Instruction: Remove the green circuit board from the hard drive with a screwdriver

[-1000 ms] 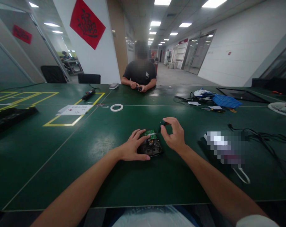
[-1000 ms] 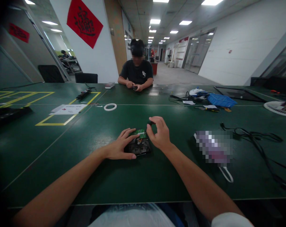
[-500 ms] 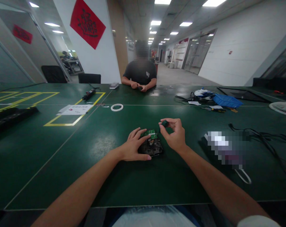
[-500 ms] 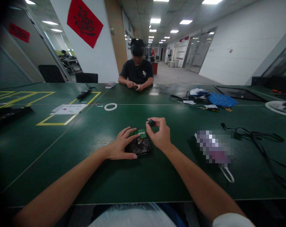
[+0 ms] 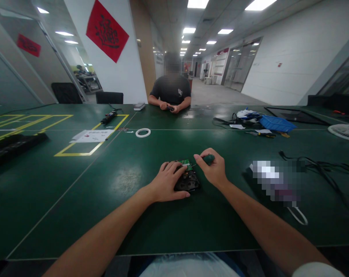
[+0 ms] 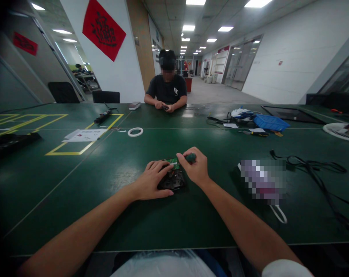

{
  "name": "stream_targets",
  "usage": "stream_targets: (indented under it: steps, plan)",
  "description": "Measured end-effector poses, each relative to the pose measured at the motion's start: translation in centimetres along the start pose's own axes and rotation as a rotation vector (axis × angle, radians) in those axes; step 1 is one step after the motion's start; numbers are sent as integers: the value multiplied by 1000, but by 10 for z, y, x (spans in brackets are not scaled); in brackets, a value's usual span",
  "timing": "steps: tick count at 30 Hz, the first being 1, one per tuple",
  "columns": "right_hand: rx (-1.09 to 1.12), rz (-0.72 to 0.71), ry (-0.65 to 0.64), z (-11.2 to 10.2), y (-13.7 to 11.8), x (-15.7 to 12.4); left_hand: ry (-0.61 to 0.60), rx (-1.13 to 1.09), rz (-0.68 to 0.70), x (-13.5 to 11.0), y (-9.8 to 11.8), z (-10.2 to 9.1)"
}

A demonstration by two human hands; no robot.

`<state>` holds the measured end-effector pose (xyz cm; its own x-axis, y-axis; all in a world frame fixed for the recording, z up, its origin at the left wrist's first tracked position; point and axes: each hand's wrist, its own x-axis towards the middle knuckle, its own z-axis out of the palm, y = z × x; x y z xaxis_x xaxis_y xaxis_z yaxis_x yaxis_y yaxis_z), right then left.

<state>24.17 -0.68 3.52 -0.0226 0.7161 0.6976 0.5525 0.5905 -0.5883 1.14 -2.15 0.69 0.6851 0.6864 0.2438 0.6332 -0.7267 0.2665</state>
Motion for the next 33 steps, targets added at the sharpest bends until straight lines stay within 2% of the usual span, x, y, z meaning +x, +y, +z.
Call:
stream_targets:
  steps: [4, 7, 9, 12, 14, 16, 18, 21, 24, 29, 33]
  plan:
    - [-161, -120, 139, -20, 11, 11, -11, 9, 20, 1, -1, -1]
    - [-276, -119, 76, -37, 39, 22, -44, -2, 45, 0, -5, -5]
    - [-363, -17, -63, -47, 60, 28, -79, -10, 59, -2, -10, -10]
    - [-436, 161, -434, -57, 82, 32, -117, -12, 62, -3, -13, -15]
    - [-429, 224, -643, -60, 86, 31, -110, -6, 38, 0, -9, -15]
    - [-404, 258, -754, -58, 85, 30, -53, 13, -20, 6, 0, -10]
    - [-368, 282, -812, -54, 81, 28, 29, 53, -87, 13, 14, -2]
    - [-336, 282, -828, -48, 77, 25, 127, 115, -165, 24, 33, 13]
    - [-351, 252, -821, -45, 75, 23, 166, 116, -217, 30, 41, 24]
    - [-360, 240, -831, -47, 72, 23, 160, 114, -200, 20, 35, 22]
    - [-397, 254, -727, -49, 62, 25, 123, 114, -157, 4, 21, 13]
